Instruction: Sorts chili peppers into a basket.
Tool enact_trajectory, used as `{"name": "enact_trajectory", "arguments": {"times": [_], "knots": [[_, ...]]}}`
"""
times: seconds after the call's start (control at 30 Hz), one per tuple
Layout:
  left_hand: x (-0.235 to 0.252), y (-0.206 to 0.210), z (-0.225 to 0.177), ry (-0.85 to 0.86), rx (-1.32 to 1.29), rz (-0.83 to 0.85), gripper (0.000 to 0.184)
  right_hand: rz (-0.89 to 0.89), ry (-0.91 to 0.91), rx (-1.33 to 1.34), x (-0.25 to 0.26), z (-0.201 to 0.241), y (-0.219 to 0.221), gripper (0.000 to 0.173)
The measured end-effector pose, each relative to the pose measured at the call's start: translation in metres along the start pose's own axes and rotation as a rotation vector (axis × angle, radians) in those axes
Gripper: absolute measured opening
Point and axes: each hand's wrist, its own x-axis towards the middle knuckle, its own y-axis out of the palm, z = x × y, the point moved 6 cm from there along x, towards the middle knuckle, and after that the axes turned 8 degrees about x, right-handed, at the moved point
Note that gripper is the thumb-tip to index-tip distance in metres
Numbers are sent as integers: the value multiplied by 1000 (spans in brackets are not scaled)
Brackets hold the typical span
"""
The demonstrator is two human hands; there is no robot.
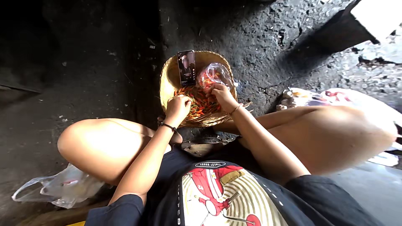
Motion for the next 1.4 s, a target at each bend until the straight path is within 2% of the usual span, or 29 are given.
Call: {"name": "enact_trajectory", "arguments": {"times": [0.1, 0.3, 0.53, 0.77, 0.87, 0.97, 1.1, 1.17, 1.27, 1.4], "knots": [[-1, 1, 0, -40, 52, 59, 20, -16, -65, -227, 7, -6, -4, 29], [0, 7, -1, -40, 56, 95, 24, 60, -126, -878, 8, -16, 15, 26], [0, 11, -7, 30, 15, 33, 23, 65, -102, -1115, 13, -39, 26, 24], [1, 17, -6, 53, 15, 44, 24, 72, -124, -1058, 17, -44, 29, 26], [-3, 15, -8, 68, 1, 34, 24, 100, -78, -1069, 16, -43, 29, 29], [-9, 8, -8, 91, -39, -19, 20, 96, -37, -1078, 11, -32, 28, 30], [-1, 11, -4, 90, -79, -30, 30, 110, 17, -1034, -5, -3, 27, 31], [-8, 2, -10, 96, -123, -13, 37, 168, -61, -922, -13, 7, 28, 28], [-12, -1, -16, 105, -166, 16, 42, 262, -263, -601, -21, 17, 32, 21], [-13, 0, -9, 49, -216, -20, 28, 238, -315, -407, -29, 28, 35, 18]]}}
